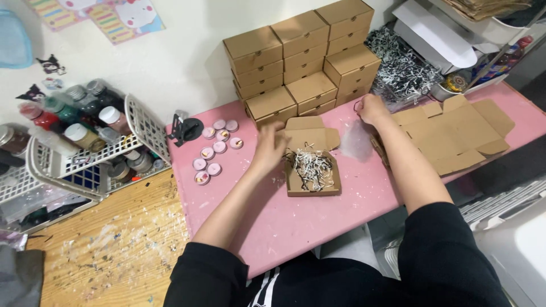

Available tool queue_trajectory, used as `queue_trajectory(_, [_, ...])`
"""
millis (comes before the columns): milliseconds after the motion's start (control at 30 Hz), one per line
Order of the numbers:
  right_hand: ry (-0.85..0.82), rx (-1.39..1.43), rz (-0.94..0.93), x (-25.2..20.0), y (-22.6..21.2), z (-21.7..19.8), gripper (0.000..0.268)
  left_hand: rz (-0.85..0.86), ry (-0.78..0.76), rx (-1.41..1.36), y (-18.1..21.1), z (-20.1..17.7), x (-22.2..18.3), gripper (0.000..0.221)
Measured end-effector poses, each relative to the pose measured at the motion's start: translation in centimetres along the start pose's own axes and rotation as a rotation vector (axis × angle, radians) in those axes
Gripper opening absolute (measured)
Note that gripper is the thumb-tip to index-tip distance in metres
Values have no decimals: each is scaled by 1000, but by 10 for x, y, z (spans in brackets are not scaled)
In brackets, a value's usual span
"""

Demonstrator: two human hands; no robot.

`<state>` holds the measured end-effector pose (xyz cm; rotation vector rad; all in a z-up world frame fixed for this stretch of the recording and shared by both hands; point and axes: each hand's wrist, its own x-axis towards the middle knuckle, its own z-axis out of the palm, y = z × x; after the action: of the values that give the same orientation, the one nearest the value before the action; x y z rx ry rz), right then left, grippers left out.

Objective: The recorder is packaging small tea light candles into cardboard boxes, adding crinkle paper filler and placing the candles in small plastic bags before closing the boxes.

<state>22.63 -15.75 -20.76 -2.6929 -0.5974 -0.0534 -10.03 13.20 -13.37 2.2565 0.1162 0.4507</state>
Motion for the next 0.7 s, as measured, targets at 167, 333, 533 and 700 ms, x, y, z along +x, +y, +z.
queue_trajectory(167, [-113,284,-118,-62,-68,-89,14,243,-326,307,16,-13,-31,49])
queue_trajectory(333, [-564,756,-419,-159,-162,-144,11,545,-178,420,61,-20,-50,90])
queue_trajectory(533, [-406,9,-608,-190,-180,-92,21,548,-587,719,75,-14,-68,79])
queue_trajectory(700, [-409,-286,-621,-202,-192,-69,31,568,-334,362,16,25,-80,72])
